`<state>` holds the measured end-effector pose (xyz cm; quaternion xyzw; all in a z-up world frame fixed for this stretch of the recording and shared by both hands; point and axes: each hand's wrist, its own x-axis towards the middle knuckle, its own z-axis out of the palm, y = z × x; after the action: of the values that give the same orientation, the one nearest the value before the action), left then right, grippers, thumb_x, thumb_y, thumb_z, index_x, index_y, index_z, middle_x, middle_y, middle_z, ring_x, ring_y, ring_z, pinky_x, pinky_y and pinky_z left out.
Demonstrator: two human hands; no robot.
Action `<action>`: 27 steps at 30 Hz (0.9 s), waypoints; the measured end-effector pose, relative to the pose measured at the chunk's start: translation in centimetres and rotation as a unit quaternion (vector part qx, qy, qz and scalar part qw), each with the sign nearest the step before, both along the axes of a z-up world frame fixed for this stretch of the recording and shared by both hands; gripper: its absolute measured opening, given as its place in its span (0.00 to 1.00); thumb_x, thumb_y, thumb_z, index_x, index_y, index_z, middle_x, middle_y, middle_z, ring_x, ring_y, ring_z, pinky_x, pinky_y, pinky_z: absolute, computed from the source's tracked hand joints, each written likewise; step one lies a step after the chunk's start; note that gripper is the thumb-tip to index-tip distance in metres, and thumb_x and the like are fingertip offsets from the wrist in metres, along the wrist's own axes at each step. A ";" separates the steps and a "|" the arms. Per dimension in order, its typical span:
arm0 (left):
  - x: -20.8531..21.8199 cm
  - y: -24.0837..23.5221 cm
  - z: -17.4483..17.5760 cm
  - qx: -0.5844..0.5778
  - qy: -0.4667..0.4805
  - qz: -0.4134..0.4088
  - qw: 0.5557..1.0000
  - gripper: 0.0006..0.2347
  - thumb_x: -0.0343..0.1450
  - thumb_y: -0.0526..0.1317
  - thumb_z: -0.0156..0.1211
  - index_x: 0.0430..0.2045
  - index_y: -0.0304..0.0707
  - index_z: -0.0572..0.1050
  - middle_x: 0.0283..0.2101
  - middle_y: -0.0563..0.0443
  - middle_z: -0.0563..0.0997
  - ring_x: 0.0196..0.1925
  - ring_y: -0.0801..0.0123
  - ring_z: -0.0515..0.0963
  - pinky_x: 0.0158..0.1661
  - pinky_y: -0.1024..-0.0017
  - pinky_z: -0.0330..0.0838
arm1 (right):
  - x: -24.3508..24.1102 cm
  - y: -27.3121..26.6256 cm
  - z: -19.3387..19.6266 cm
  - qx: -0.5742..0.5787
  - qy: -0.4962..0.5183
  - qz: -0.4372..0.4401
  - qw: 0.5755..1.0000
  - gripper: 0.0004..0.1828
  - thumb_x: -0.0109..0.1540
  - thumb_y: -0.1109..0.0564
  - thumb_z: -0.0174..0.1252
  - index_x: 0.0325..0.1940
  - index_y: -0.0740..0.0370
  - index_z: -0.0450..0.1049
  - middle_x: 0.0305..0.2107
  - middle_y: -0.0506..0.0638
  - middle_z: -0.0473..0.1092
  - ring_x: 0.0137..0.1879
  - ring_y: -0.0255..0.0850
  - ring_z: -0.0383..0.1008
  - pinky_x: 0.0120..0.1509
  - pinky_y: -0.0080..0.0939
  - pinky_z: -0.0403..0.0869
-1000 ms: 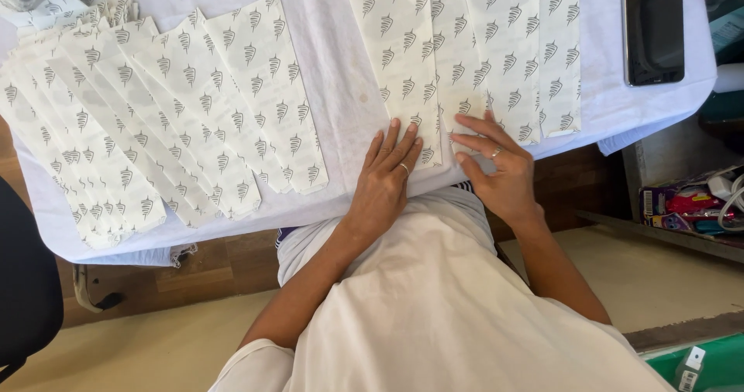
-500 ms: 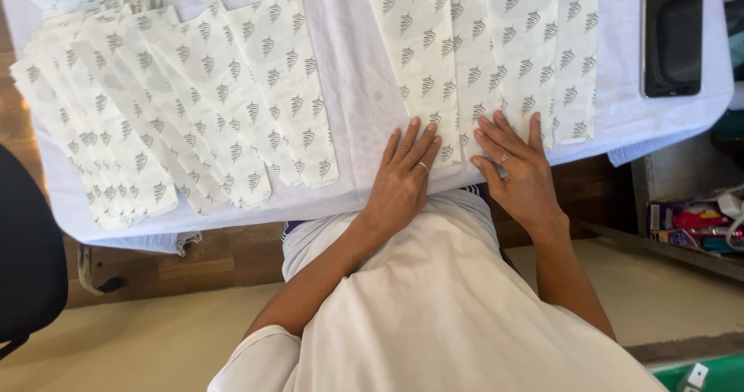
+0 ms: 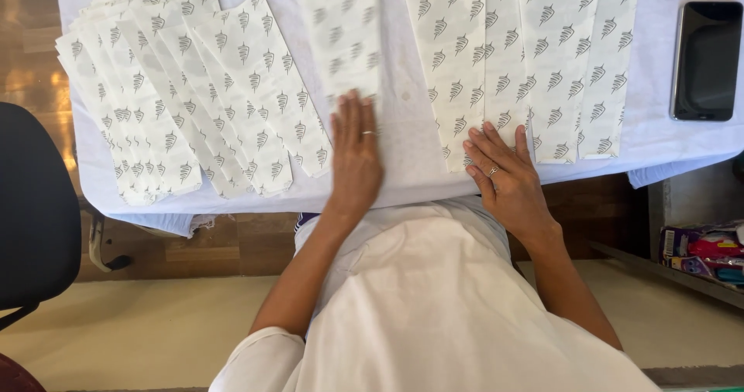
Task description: Applying liquid glue from a squeeze bottle to the edges of printed paper sheets and pressing them together to bond.
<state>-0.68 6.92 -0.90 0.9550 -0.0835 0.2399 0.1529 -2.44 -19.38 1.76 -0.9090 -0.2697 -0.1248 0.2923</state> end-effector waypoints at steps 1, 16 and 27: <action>0.4 -1.4 -0.2 -0.022 0.008 -0.020 1.000 0.24 0.73 0.22 0.41 0.68 0.22 0.60 0.72 0.24 0.58 0.75 0.34 0.56 0.70 0.44 0.53 | 0.0 0.0 0.0 -0.011 -0.002 0.001 1.000 0.21 0.69 0.58 0.58 0.68 0.60 0.73 0.67 0.56 0.68 0.76 0.50 0.61 0.85 0.56 0.40; -1.9 -4.6 2.2 -0.253 -0.020 -0.157 0.954 0.15 0.77 0.31 0.52 0.59 0.26 0.71 0.69 0.33 0.65 0.74 0.41 0.63 0.72 0.52 0.57 | -0.2 1.8 1.6 0.052 -0.008 0.025 0.998 0.19 0.68 0.68 0.56 0.65 0.68 0.74 0.69 0.60 0.64 0.76 0.55 0.61 0.84 0.60 0.46; -4.6 -1.6 1.9 -0.222 -0.020 -0.211 0.952 0.09 0.67 0.33 0.72 0.38 0.28 0.83 0.47 0.38 0.85 0.58 0.48 0.80 0.63 0.50 0.70 | -0.4 3.7 -0.1 0.079 -0.046 0.101 0.991 0.13 0.62 0.59 0.68 0.47 0.71 0.79 0.59 0.60 0.74 0.66 0.51 0.74 0.81 0.56 0.57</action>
<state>-5.32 5.37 0.99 0.8525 -0.2310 0.2333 0.4068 -2.81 -15.71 1.69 -0.8444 -0.3626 -0.1573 0.3617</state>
